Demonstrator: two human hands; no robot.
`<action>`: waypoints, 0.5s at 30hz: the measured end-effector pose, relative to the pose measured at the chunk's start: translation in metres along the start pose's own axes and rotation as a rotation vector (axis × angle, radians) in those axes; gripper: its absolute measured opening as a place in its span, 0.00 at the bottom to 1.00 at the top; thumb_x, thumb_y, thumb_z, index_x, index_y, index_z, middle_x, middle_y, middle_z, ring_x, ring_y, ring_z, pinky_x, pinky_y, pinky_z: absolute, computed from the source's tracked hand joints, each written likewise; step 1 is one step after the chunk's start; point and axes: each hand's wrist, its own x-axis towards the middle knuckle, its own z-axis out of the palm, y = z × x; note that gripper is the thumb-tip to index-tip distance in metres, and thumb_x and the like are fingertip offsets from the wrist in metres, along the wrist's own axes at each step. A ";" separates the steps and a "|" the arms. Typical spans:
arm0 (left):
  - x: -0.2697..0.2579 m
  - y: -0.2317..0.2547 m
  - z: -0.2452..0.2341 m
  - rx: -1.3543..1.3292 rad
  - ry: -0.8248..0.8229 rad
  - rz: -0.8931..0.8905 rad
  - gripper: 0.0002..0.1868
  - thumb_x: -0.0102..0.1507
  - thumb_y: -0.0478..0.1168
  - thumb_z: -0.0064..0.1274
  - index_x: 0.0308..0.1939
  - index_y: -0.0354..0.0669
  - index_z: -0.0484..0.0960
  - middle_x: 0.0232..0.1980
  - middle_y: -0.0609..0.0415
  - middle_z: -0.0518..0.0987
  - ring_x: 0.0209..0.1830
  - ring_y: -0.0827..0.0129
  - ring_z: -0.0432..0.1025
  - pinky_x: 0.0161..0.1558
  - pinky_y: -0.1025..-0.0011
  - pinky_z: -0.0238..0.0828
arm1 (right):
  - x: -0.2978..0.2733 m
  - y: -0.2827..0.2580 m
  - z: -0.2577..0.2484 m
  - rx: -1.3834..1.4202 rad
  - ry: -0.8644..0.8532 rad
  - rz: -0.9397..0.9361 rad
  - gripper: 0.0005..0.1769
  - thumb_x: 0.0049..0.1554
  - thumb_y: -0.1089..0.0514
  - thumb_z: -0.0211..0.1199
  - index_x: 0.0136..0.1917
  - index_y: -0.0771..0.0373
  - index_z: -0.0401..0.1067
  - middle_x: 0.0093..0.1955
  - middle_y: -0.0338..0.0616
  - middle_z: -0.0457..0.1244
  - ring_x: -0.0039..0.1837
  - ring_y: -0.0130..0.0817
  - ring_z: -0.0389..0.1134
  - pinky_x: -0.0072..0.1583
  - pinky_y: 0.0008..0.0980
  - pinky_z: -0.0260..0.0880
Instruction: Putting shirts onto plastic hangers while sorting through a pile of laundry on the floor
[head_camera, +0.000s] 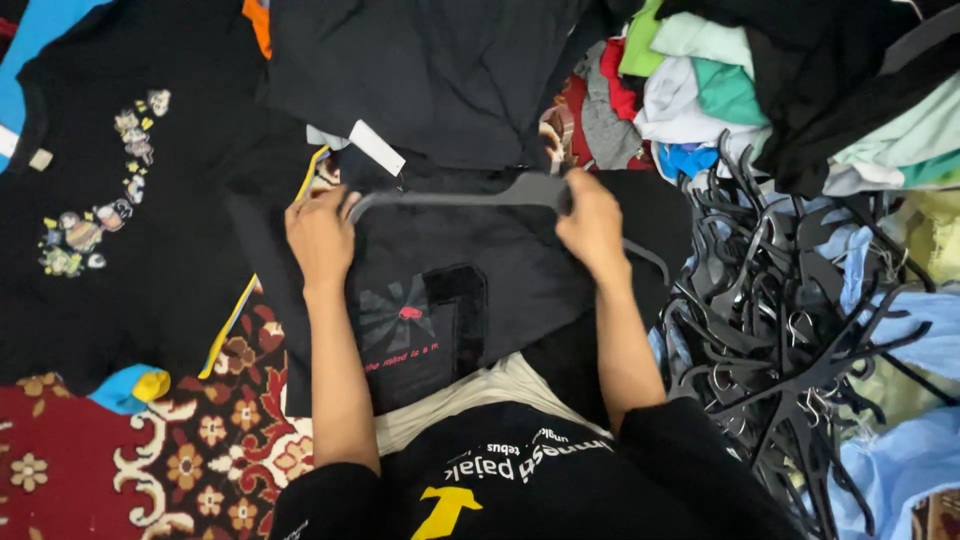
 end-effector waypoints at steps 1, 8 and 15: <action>0.001 0.000 -0.003 -0.003 -0.002 0.008 0.14 0.72 0.54 0.54 0.49 0.52 0.88 0.37 0.45 0.86 0.44 0.51 0.81 0.63 0.58 0.61 | -0.003 0.000 -0.017 -0.001 0.005 0.008 0.22 0.45 0.69 0.65 0.55 0.66 0.73 0.47 0.60 0.68 0.54 0.68 0.70 0.55 0.63 0.69; 0.042 0.013 -0.050 -0.497 0.331 -0.025 0.14 0.77 0.42 0.45 0.62 0.43 0.82 0.54 0.40 0.83 0.52 0.38 0.76 0.55 0.50 0.67 | -0.004 0.072 -0.073 0.057 0.703 -0.006 0.24 0.50 0.71 0.74 0.59 0.72 0.71 0.49 0.70 0.65 0.54 0.74 0.68 0.56 0.60 0.68; 0.108 0.028 -0.085 -0.248 0.431 0.077 0.14 0.76 0.45 0.43 0.60 0.49 0.81 0.54 0.51 0.84 0.48 0.53 0.77 0.50 0.57 0.60 | 0.008 0.071 -0.102 -0.031 0.721 0.068 0.19 0.56 0.68 0.71 0.56 0.72 0.64 0.53 0.61 0.61 0.56 0.63 0.64 0.56 0.50 0.62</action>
